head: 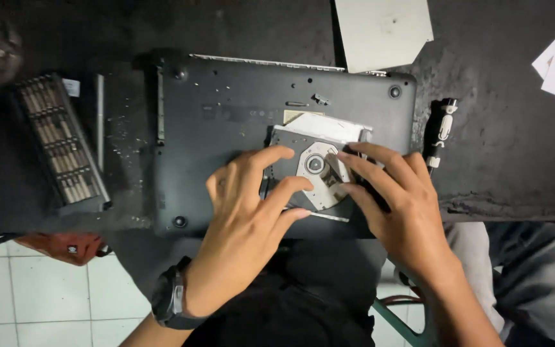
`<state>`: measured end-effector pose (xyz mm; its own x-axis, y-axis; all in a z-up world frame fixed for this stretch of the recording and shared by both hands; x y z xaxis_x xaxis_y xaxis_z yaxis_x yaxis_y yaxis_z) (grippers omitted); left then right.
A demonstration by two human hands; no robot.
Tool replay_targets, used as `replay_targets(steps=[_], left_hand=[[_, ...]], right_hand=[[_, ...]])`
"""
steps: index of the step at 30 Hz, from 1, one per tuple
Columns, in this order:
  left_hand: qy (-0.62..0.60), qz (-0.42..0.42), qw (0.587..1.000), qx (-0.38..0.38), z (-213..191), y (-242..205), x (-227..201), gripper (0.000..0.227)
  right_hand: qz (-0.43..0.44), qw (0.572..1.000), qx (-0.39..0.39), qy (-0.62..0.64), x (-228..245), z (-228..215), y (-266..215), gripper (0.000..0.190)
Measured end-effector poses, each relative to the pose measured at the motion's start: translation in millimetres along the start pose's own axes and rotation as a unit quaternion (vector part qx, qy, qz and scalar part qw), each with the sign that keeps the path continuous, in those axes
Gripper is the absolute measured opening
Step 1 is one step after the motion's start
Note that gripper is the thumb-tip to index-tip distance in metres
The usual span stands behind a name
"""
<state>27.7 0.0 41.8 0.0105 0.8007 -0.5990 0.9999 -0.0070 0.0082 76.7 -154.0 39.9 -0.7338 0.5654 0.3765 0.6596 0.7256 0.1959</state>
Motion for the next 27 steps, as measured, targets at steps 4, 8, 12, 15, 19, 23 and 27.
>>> replay_targets(steps=[4,8,12,15,19,23,27], left_hand=[[-0.017,-0.006,1.000,0.006,-11.0,-2.0,7.3,0.032],[-0.055,-0.048,0.997,-0.017,-18.6,-7.3,19.7,0.017],[-0.104,-0.106,0.986,-0.082,-20.4,-21.6,20.1,0.015],[-0.105,-0.096,0.989,-0.038,-2.4,-33.6,5.3,0.047],[-0.060,-0.081,0.994,-0.038,7.0,-30.8,10.4,0.056],[-0.078,0.012,0.996,0.049,-5.3,-18.1,2.2,0.060],[-0.082,0.025,0.989,0.117,-14.4,-12.2,7.7,0.074]], right_hand=[[-0.007,0.995,-0.012,-0.094,14.2,-0.3,-13.7,0.037],[0.011,0.990,-0.009,-0.139,26.5,6.8,-31.9,0.036],[0.030,0.996,-0.040,-0.076,37.1,15.4,-38.8,0.029],[0.042,0.996,-0.069,-0.036,42.9,18.6,-43.3,0.029],[0.071,0.984,-0.159,0.043,14.4,-9.0,-50.0,0.020],[0.168,0.952,-0.254,0.003,-44.4,-39.6,-71.6,0.017],[0.279,0.941,-0.188,-0.033,-99.8,-31.6,-85.6,0.031]])
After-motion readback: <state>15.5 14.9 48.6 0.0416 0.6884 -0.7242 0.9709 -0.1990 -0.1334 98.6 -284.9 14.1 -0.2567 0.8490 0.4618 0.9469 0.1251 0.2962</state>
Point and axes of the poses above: each hand's wrist, its own y-axis towards the middle knuckle, its own z-axis out of the palm, x = y × z, the point moved 9 cm from there along y, towards the middle knuckle, and after that the axes turned 11 degrees about -z, right-handed, at the moved point
